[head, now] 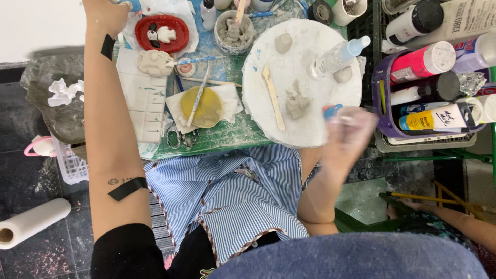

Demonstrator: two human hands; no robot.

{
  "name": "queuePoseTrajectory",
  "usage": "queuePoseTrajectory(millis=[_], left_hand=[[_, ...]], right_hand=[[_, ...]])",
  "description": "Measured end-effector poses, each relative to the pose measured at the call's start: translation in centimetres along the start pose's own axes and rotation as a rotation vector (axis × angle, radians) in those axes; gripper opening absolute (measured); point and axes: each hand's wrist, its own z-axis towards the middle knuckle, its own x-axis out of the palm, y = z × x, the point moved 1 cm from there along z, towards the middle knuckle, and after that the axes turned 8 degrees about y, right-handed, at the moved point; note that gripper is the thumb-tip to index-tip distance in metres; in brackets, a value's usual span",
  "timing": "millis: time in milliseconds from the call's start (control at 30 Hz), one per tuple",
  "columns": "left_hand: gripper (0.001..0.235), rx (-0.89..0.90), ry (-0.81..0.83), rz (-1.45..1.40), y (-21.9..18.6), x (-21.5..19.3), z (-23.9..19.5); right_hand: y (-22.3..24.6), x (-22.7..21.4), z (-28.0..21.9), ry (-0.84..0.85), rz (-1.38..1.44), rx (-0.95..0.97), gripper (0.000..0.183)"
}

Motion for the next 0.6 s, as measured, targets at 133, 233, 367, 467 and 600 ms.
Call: queuePoseTrajectory(millis=[133,233,367,467,600], left_hand=[[0.033,0.083,-0.022,0.039,0.9,-0.2,-0.1],[0.029,-0.023,-0.027,-0.011,0.5,-0.7,-0.2],[0.027,0.035,-0.025,-0.033,0.8,-1.1,-0.4],[0.028,0.067,0.014,-0.071,1.1,-1.0,-0.3],[0.033,0.009,0.015,-0.104,0.9,-1.1,-0.9]], right_hand=[[1.9,10.2,1.2,0.589,0.039,0.028,0.021],[3.2,15.8,1.7,0.785,-0.028,0.046,0.020],[1.5,20.2,2.1,0.862,-0.031,0.149,0.023],[-3.5,25.5,4.1,0.772,0.086,0.128,0.019],[-9.1,34.7,9.6,0.582,0.007,0.039,0.023]])
